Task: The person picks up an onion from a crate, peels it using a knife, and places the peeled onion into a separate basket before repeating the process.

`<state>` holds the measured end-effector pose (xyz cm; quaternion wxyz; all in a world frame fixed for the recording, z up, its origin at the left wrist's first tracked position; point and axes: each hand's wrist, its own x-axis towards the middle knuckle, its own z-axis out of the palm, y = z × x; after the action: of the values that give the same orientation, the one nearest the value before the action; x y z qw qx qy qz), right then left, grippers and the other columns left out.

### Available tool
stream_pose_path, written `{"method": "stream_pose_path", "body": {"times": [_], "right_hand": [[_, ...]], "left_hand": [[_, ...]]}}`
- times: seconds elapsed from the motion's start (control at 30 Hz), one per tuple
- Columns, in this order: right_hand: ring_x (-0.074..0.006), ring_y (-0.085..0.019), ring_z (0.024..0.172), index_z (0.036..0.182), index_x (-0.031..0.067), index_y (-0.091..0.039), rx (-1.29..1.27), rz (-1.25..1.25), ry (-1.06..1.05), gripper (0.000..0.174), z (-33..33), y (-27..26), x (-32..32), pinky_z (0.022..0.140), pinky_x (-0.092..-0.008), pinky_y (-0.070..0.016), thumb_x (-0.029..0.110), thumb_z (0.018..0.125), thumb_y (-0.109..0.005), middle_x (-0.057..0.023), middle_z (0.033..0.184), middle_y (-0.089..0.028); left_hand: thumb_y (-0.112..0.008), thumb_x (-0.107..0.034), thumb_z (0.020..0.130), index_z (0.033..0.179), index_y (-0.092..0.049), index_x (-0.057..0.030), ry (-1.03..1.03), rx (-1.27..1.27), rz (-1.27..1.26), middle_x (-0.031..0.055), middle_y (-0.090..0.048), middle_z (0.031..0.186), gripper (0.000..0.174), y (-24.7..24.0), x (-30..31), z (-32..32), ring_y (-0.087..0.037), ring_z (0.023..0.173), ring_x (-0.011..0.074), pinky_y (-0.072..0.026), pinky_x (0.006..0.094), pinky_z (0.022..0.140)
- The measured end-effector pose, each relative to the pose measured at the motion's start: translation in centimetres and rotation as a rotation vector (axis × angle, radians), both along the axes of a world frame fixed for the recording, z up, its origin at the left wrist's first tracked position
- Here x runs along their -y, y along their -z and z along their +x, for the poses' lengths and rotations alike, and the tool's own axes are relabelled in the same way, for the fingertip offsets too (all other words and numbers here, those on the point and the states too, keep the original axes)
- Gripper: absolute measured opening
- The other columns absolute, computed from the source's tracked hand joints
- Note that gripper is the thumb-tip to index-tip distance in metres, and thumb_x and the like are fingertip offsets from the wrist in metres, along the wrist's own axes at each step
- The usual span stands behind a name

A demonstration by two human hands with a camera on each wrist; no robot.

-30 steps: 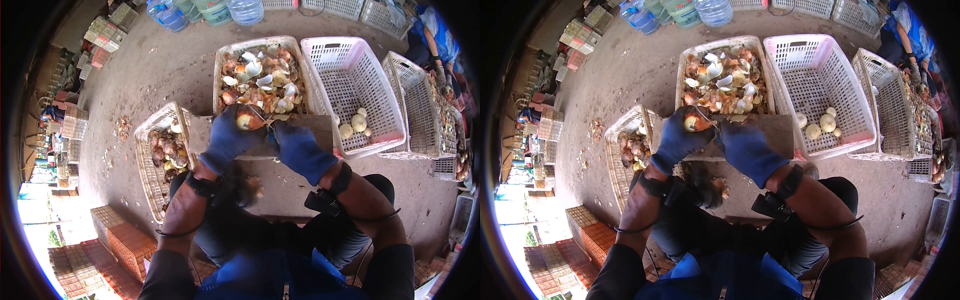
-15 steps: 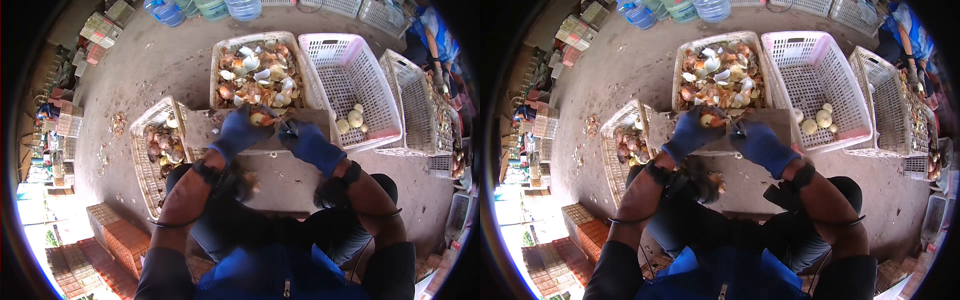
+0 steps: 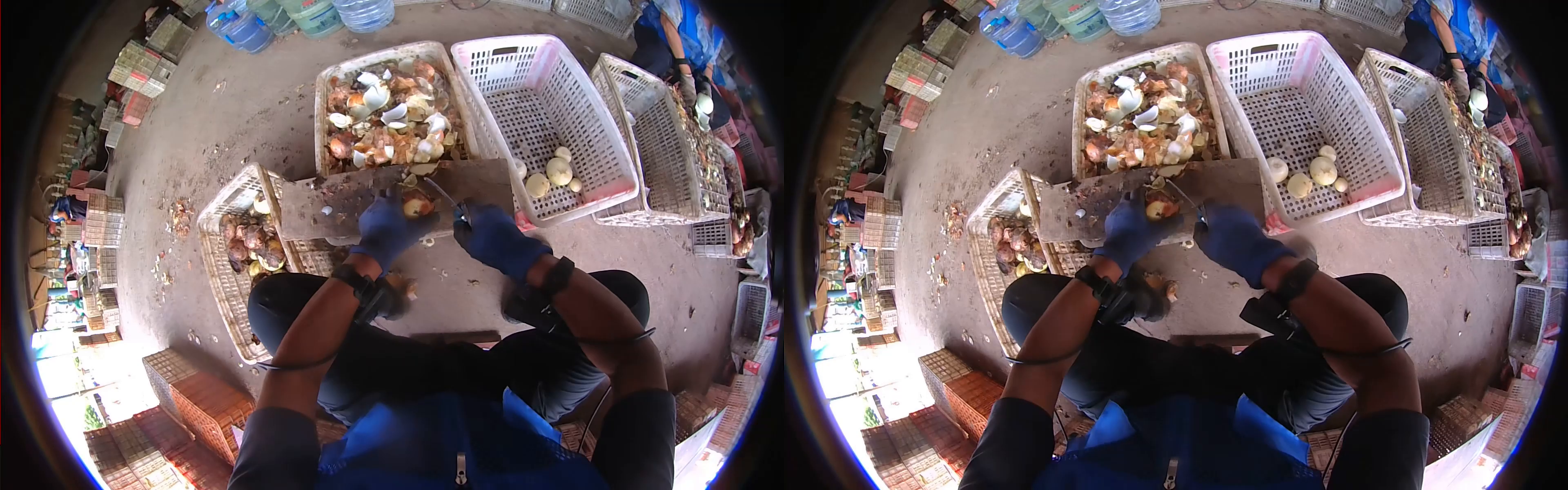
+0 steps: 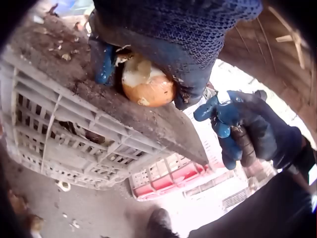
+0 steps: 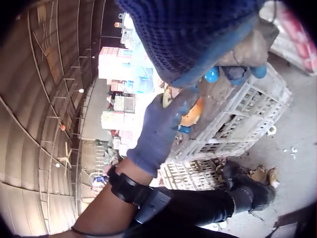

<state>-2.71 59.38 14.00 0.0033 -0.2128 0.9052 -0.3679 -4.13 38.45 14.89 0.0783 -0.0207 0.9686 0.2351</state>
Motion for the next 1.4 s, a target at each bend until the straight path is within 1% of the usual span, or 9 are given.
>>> {"method": "stream_pose_path", "body": {"times": [0.07, 0.17, 0.27, 0.67, 0.77, 0.87, 1.07, 1.17, 1.4], "right_hand": [[-0.0443, -0.060, 0.071, 0.090, 0.0025, -0.056, -0.019, -0.022, -0.031, 0.014, 0.4, 0.9, 0.1, 0.062, -0.0511, -0.0476, 0.014, 0.084, -0.061, -0.0236, 0.075, -0.060], [-0.0441, -0.060, 0.073, 0.093, 0.0027, -0.055, -0.002, -0.014, -0.042, 0.015, 0.9, 1.0, 0.4, 0.063, -0.0503, -0.0482, 0.014, 0.085, -0.060, -0.0237, 0.078, -0.060], [-0.0418, -0.062, 0.078, 0.096, 0.0027, -0.056, 0.046, -0.011, -0.041, 0.020, 0.9, 1.1, 1.0, 0.070, -0.0501, -0.0502, 0.020, 0.085, -0.060, -0.0214, 0.084, -0.063], [-0.0417, -0.062, 0.074, 0.092, 0.0033, -0.056, 0.068, 0.063, -0.075, 0.016, 0.2, 2.0, 3.2, 0.065, -0.0499, -0.0504, 0.017, 0.085, -0.060, -0.0219, 0.079, -0.062], [-0.0404, -0.064, 0.077, 0.090, 0.0027, -0.061, 0.179, 0.125, -0.052, 0.015, -0.1, 1.7, 3.6, 0.070, -0.0492, -0.0509, 0.016, 0.084, -0.058, -0.0210, 0.081, -0.065], [-0.0410, -0.064, 0.077, 0.090, 0.0016, -0.061, 0.160, 0.117, -0.097, 0.016, -0.5, 1.6, 3.7, 0.071, -0.0498, -0.0508, 0.016, 0.084, -0.058, -0.0219, 0.079, -0.065], [-0.0429, -0.062, 0.072, 0.092, 0.0002, -0.058, 0.139, 0.154, -0.140, 0.020, -1.6, 1.9, 3.6, 0.067, -0.0508, -0.0503, 0.019, 0.085, -0.061, -0.0237, 0.075, -0.063], [-0.0429, -0.063, 0.077, 0.090, -0.0001, -0.061, 0.187, 0.206, -0.169, 0.018, -2.2, 1.6, 3.4, 0.071, -0.0507, -0.0509, 0.016, 0.084, -0.058, -0.0240, 0.078, -0.065], [-0.0442, -0.064, 0.081, 0.093, -0.0004, -0.061, 0.270, 0.215, -0.179, 0.023, -3.1, 1.2, 3.6, 0.073, -0.0505, -0.0509, 0.021, 0.085, -0.062, -0.0258, 0.082, -0.065]], "left_hand": [[-0.076, -0.054, 0.065, 0.113, -0.056, 0.0016, 0.060, -0.045, -0.107, 0.0219, -0.068, 0.093, 0.077, 0.2, 0.3, 0.2, -0.067, 0.091, 0.0373, -0.0528, 0.0445, 0.081], [-0.077, -0.054, 0.064, 0.111, -0.056, 0.0020, 0.045, 0.047, -0.012, 0.0216, -0.069, 0.093, 0.076, -0.9, 0.9, -0.2, -0.067, 0.089, 0.0373, -0.0529, 0.0447, 0.081], [-0.078, -0.054, 0.063, 0.110, -0.056, 0.0018, 0.056, 0.076, -0.005, 0.0211, -0.069, 0.093, 0.076, -0.9, 0.8, -0.5, -0.068, 0.089, 0.0368, -0.0531, 0.0445, 0.081], [-0.078, -0.049, 0.064, 0.106, -0.057, 0.0025, 0.011, 0.081, 0.065, 0.0217, -0.068, 0.091, 0.070, -1.1, 0.5, -0.8, -0.068, 0.087, 0.0370, -0.0543, 0.0446, 0.078], [-0.079, -0.048, 0.063, 0.105, -0.058, 0.0025, 0.015, 0.145, 0.042, 0.0222, -0.068, 0.089, 0.069, -1.2, 0.6, -1.2, -0.068, 0.086, 0.0376, -0.0546, 0.0448, 0.078], [-0.079, -0.049, 0.061, 0.105, -0.058, 0.0033, 0.018, 0.039, 0.063, 0.0221, -0.068, 0.089, 0.072, 0.0, 0.8, -1.1, -0.068, 0.087, 0.0376, -0.0545, 0.0442, 0.079], [-0.081, -0.054, 0.058, 0.105, -0.056, 0.0060, 0.035, 0.108, 0.010, 0.0224, -0.068, 0.091, 0.080, 0.0, 0.8, -1.4, -0.068, 0.087, 0.0365, -0.0544, 0.0424, 0.080], [-0.081, -0.057, 0.057, 0.104, -0.055, 0.0062, 0.082, 0.141, -0.044, 0.0219, -0.068, 0.093, 0.083, -0.8, 0.4, -1.2, -0.068, 0.087, 0.0356, -0.0543, 0.0418, 0.081], [-0.080, -0.060, 0.057, 0.106, -0.053, 0.0062, 0.063, 0.096, -0.068, 0.0225, -0.066, 0.098, 0.087, -0.3, 0.4, -1.0, -0.068, 0.093, 0.0346, -0.0539, 0.0407, 0.083]]}}
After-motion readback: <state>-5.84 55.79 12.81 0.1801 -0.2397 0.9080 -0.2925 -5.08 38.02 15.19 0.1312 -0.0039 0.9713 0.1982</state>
